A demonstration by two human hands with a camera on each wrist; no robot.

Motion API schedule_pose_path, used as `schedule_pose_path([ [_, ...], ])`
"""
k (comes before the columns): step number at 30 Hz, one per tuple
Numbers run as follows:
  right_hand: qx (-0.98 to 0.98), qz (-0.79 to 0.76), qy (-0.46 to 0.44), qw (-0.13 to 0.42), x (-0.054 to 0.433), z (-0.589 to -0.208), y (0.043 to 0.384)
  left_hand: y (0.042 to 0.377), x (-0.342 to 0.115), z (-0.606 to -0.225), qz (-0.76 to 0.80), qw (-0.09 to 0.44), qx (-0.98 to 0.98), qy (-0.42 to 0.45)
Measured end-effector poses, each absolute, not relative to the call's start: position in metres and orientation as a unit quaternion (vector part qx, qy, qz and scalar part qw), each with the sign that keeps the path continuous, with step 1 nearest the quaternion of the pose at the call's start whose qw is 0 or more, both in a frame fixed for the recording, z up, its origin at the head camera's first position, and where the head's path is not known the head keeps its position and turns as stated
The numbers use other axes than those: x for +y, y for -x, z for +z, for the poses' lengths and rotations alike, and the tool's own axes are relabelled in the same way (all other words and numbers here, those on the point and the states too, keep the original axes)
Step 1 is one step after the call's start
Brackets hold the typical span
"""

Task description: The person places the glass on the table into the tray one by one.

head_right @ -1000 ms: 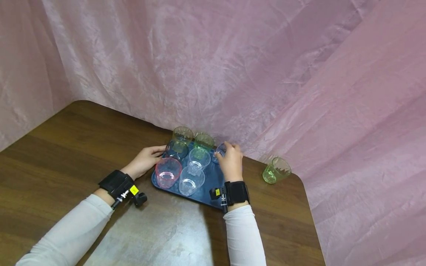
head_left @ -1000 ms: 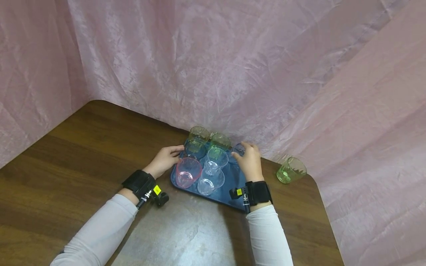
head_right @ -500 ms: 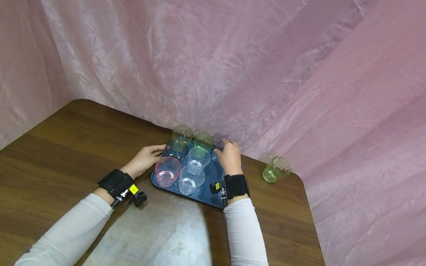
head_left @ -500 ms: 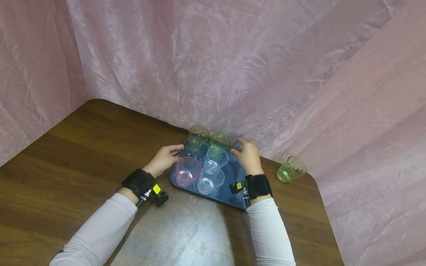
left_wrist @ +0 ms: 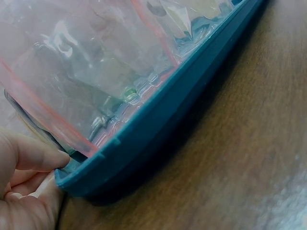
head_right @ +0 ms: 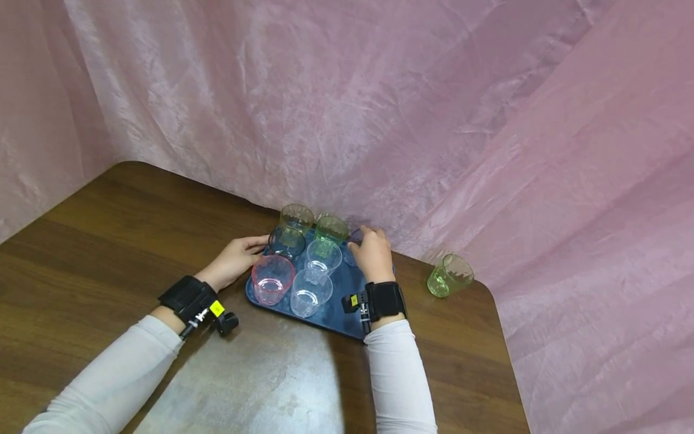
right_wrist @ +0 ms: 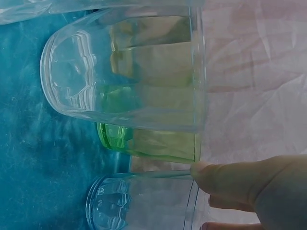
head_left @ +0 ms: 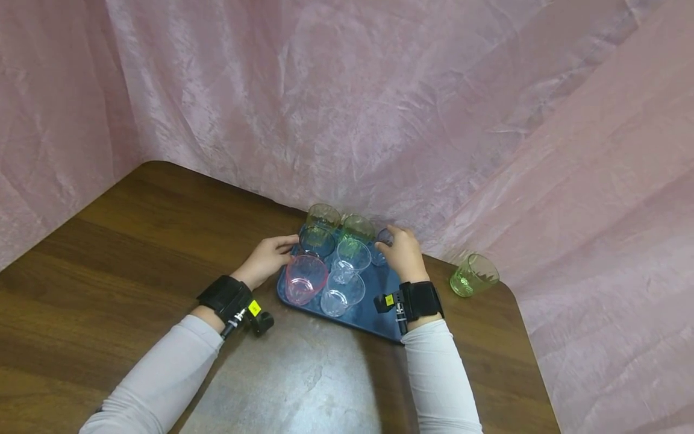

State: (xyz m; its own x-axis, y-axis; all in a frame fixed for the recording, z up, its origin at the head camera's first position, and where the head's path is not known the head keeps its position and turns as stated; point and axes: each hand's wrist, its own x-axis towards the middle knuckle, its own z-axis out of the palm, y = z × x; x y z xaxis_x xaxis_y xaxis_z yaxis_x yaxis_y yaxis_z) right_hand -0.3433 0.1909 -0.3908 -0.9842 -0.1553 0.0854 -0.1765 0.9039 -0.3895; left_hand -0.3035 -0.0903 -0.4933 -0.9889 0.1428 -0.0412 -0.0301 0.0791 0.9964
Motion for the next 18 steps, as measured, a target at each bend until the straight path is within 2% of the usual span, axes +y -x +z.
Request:
schedule_pose_path([
  [10,-0.981,0.17,-0.091,-0.013,0.186,-0.384,0.348,0.301,-0.09,-0.489,0.677,0.06,0.733,-0.044],
  [18,-0.982,0.156,-0.089,-0.063,0.187,-0.38,0.356,0.302,-0.09,-0.489,0.678,0.059,0.731,-0.047],
])
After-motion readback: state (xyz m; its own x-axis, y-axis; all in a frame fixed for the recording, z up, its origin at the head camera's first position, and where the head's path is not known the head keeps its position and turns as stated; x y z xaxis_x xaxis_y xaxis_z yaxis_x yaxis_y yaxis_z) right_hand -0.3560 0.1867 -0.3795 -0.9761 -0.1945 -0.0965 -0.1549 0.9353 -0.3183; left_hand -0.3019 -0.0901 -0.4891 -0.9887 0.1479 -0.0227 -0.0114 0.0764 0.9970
